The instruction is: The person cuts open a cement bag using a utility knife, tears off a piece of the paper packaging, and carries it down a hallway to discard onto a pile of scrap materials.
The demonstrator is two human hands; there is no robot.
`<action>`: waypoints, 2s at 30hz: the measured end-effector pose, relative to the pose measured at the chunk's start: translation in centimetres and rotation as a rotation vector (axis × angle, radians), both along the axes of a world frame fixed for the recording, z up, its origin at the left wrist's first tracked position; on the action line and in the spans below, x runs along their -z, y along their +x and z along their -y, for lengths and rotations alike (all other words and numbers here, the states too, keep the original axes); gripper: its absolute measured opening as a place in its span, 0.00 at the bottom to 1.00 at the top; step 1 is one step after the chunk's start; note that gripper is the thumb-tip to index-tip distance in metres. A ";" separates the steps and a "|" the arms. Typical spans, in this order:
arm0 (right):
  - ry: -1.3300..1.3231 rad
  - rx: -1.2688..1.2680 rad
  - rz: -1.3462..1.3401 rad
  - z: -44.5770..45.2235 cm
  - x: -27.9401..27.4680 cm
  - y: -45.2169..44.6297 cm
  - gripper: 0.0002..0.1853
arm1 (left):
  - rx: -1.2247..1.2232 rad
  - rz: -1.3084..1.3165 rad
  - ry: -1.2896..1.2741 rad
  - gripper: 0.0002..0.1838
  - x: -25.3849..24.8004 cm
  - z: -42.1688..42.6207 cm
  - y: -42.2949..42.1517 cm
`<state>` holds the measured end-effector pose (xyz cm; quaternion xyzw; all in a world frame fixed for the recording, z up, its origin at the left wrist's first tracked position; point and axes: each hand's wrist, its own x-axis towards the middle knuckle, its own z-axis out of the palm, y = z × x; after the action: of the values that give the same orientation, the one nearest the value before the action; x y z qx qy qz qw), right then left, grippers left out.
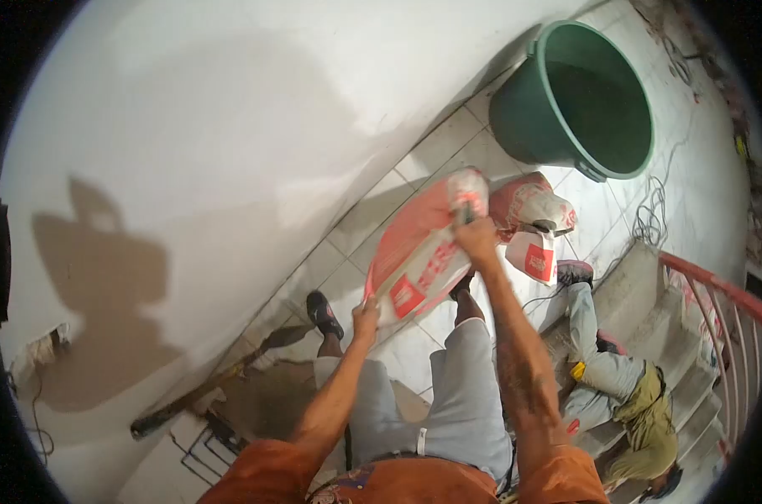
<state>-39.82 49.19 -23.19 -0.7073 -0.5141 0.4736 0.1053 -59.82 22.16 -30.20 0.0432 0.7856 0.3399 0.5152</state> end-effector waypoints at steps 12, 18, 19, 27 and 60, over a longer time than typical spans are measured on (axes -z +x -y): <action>-0.185 -0.251 -0.262 9.4 -3.0 -19.1 0.21 | -0.633 0.372 -0.087 0.17 -0.2 14.0 3.7; -0.317 -0.041 -0.444 7.9 -0.6 -19.8 0.20 | -0.511 0.259 -0.133 0.18 -5.3 12.0 -3.1; -0.345 -0.005 -0.424 7.9 -0.8 -19.1 0.20 | -0.433 0.210 -0.160 0.15 -6.7 11.5 -4.9; -0.304 0.279 -0.477 6.0 -0.6 -16.9 0.19 | -0.131 0.059 -0.080 0.18 -5.8 4.0 -23.0; -0.091 0.263 -0.389 9.6 -1.5 -12.2 0.22 | 1.061 -0.589 -0.011 0.24 -12.8 -25.2 -8.0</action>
<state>-52.02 39.63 -21.69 -0.6678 -0.3655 0.6058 0.2312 -67.87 47.36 -17.43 0.5186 0.7681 0.0062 0.3755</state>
